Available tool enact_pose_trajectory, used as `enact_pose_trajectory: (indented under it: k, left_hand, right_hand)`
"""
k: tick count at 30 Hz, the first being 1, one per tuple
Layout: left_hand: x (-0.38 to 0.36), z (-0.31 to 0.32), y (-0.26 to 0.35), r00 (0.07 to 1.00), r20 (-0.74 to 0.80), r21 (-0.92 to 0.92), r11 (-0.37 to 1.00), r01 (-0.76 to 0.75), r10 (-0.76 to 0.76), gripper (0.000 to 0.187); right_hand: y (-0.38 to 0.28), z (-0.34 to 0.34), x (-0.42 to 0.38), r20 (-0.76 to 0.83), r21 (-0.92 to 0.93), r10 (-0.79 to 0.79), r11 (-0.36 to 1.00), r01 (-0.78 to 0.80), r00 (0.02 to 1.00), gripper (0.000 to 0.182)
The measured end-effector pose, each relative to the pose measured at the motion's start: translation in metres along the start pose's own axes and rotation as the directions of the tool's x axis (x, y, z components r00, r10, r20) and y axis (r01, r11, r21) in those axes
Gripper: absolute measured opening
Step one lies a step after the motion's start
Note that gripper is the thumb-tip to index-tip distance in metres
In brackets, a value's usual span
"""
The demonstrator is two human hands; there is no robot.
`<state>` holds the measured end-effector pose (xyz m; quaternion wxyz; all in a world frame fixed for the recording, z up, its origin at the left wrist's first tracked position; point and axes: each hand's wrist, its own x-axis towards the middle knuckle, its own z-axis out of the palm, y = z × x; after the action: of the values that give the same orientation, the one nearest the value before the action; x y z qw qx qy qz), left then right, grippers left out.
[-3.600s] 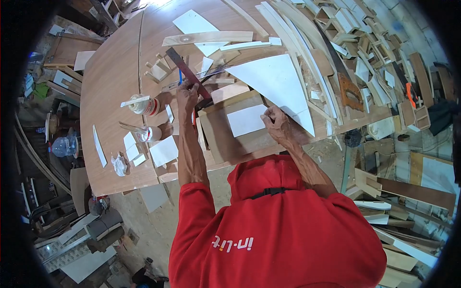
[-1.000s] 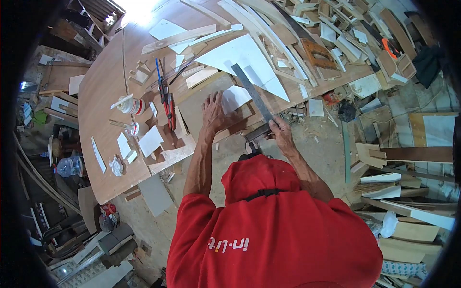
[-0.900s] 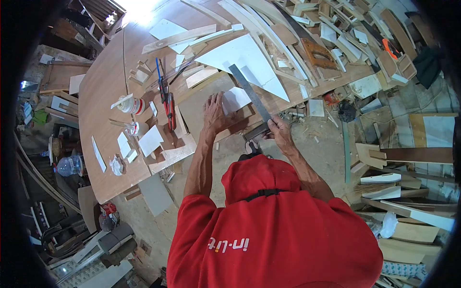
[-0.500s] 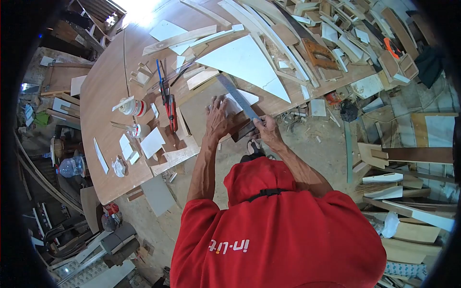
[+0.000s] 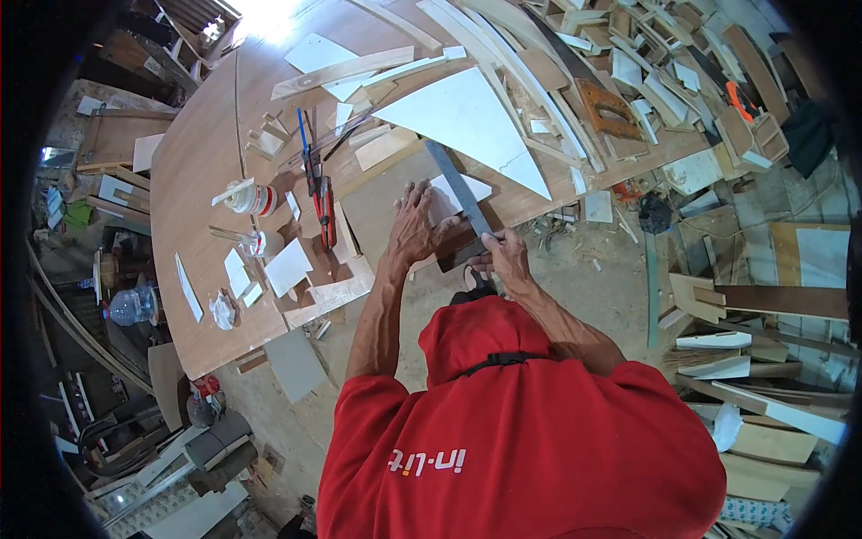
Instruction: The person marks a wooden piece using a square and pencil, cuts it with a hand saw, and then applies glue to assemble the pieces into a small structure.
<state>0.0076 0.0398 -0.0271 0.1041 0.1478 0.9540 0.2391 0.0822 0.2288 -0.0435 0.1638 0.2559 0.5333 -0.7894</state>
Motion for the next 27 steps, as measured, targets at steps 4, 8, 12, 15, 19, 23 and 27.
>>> enact_pose_trajectory:
  k: [4,8,12,15,19,23,27]
  left_hand:
    - [0.0,0.0,0.0,1.0,-0.008,-0.024,1.0,0.002,-0.002,0.078]
    - [-0.002,0.001,-0.001,0.999,-0.045,-0.023,1.0,-0.016,0.015,0.069]
    - [0.001,0.007,-0.016,1.0,-0.024,-0.104,0.995,0.001,-0.003,0.061]
    - [0.002,0.007,-0.021,1.0,0.008,-0.113,0.993,-0.022,0.023,0.055]
    - [-0.001,0.007,-0.019,0.999,-0.014,-0.09,0.995,-0.038,0.037,0.055]
    - [-0.001,0.007,-0.018,0.998,-0.045,-0.076,0.996,-0.04,0.036,0.052]
    - [-0.003,0.004,-0.015,0.998,-0.049,-0.043,0.998,-0.051,0.049,0.057]
  right_hand:
    - [-0.025,0.004,0.007,-0.014,-0.009,-0.053,0.999,0.053,0.998,0.024]
    - [-0.051,-0.004,0.018,-0.056,0.077,-0.137,0.987,0.142,0.989,0.02]
    - [-0.082,-0.014,0.036,-0.093,0.138,-0.132,0.98,0.144,0.987,0.014]
    - [-0.105,-0.012,0.045,-0.107,0.13,-0.167,0.975,0.18,0.98,0.011]
    - [-0.116,-0.011,0.06,-0.108,0.19,-0.184,0.961,0.202,0.977,0.01]
    - [-0.09,-0.02,0.084,-0.007,0.331,-0.096,0.939,0.093,0.995,0.011]
    - [-0.075,-0.007,0.056,-0.06,0.162,-0.055,0.985,0.064,0.997,0.012]
